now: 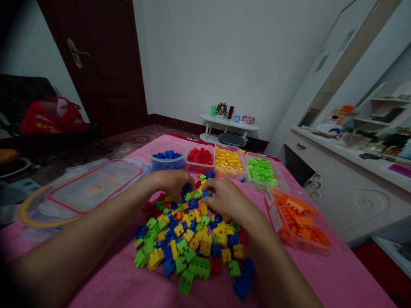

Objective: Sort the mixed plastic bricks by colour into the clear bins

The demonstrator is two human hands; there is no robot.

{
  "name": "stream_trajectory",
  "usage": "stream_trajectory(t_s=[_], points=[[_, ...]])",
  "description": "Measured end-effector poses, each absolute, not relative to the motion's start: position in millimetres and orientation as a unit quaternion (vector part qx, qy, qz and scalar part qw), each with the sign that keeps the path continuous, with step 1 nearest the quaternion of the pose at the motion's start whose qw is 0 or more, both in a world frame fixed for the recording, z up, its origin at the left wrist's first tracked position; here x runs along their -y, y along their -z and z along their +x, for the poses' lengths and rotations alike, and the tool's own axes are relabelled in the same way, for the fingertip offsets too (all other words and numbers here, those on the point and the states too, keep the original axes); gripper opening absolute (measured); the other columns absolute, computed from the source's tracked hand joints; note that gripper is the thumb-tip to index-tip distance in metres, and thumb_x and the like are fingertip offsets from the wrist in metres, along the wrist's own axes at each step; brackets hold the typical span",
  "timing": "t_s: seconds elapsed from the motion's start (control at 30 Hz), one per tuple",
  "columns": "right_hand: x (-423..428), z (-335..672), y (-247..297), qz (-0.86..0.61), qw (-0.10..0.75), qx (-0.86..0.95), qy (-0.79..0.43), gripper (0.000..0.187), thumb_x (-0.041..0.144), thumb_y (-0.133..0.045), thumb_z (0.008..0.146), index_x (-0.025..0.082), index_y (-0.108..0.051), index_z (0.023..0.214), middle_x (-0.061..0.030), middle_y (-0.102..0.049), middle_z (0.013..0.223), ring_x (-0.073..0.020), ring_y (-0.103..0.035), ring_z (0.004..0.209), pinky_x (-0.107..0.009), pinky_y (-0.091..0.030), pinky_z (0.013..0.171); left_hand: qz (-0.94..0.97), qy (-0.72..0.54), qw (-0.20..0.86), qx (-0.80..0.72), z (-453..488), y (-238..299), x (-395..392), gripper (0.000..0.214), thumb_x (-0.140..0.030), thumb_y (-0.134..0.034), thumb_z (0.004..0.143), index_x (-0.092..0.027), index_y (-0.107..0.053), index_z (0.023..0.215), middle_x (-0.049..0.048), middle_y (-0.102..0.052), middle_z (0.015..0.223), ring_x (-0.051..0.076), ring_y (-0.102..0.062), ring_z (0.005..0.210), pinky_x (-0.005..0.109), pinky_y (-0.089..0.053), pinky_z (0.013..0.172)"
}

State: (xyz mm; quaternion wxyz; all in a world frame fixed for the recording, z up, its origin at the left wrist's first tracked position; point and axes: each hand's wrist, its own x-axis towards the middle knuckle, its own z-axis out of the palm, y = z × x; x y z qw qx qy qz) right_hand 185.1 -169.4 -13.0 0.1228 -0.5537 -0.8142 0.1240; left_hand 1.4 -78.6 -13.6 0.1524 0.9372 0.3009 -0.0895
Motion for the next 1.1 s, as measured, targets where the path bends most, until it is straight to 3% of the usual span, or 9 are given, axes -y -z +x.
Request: stream_trajectory(t_s=[0.2,0.33,0.47,0.6,0.8,0.93,1.1], points=[[163.5,234.5,-7.6,-0.633,0.156,0.752,-0.100,0.023,0.023,-0.058,0.069,0.018,-0.067,0.089,-0.0001,-0.063,0.072,-0.0132,-0.055,0.063,-0.022,-0.037,0.055,0.945,0.045,0.108,-0.304,5.6,19.9,79.6,0.039,-0.030,-0.073,0.059,-0.024,-0.068,0.098,0.0018,-0.070,0.094,0.018,-0.061,0.079,0.022,-0.040,0.061],[160.4,273.3,-1.4,-0.702,0.085,0.703,-0.078,0.030,0.012,-0.054,0.065,0.017,-0.068,0.091,-0.0022,-0.066,0.075,-0.0141,-0.058,0.066,-0.022,-0.039,0.057,0.950,0.018,0.087,-0.298,8.9,23.6,81.4,0.034,-0.032,-0.069,0.061,-0.024,-0.067,0.094,0.0015,-0.070,0.089,0.018,-0.061,0.075,0.023,-0.038,0.056],[162.1,294.8,13.7,-0.743,-0.022,0.647,-0.171,0.022,0.008,-0.056,0.060,0.018,-0.069,0.075,-0.0020,-0.066,0.071,-0.0142,-0.059,0.063,-0.022,-0.041,0.056,0.954,0.020,0.071,-0.292,14.2,26.5,86.4,0.033,-0.032,-0.067,0.061,-0.021,-0.067,0.093,0.0040,-0.070,0.089,0.020,-0.062,0.074,0.024,-0.037,0.053],[166.0,292.8,22.4,-0.747,-0.034,0.609,-0.265,0.017,0.009,-0.062,0.056,0.018,-0.067,0.070,0.0006,-0.064,0.064,-0.0122,-0.056,0.055,-0.021,-0.040,0.049,0.949,0.015,0.089,-0.302,17.8,27.5,89.9,0.033,-0.028,-0.069,0.061,-0.020,-0.068,0.093,0.0048,-0.070,0.089,0.019,-0.062,0.077,0.023,-0.040,0.058],[166.2,283.6,19.9,-0.734,-0.095,0.638,-0.212,0.006,0.014,-0.065,0.053,0.017,-0.063,0.058,0.0006,-0.061,0.057,-0.0129,-0.055,0.054,-0.021,-0.036,0.046,0.936,-0.021,0.137,-0.323,16.3,21.5,88.9,0.016,-0.019,-0.065,0.060,-0.016,-0.069,0.075,0.0017,-0.068,0.071,0.013,-0.056,0.061,0.021,-0.037,0.053],[166.6,277.5,2.3,-0.744,-0.051,0.655,-0.119,0.010,0.025,-0.067,0.056,0.018,-0.065,0.062,-0.0016,-0.063,0.060,-0.0145,-0.056,0.056,-0.023,-0.036,0.049,0.877,-0.121,0.321,-0.337,20.4,15.7,90.5,0.014,-0.020,-0.064,0.063,-0.014,-0.066,0.075,-0.0012,-0.062,0.064,0.008,-0.051,0.053,0.018,-0.036,0.048],[174.8,236.8,-24.7,-0.675,0.178,0.715,-0.042,0.020,0.027,-0.062,0.065,0.018,-0.069,0.082,-0.0029,-0.066,0.075,-0.0137,-0.056,0.063,-0.023,-0.038,0.055,0.614,-0.220,0.684,-0.328,38.8,13.4,104.2,0.014,-0.022,-0.058,0.073,-0.012,-0.060,0.083,-0.0014,-0.056,0.060,0.006,-0.050,0.046,0.013,-0.035,0.038]])
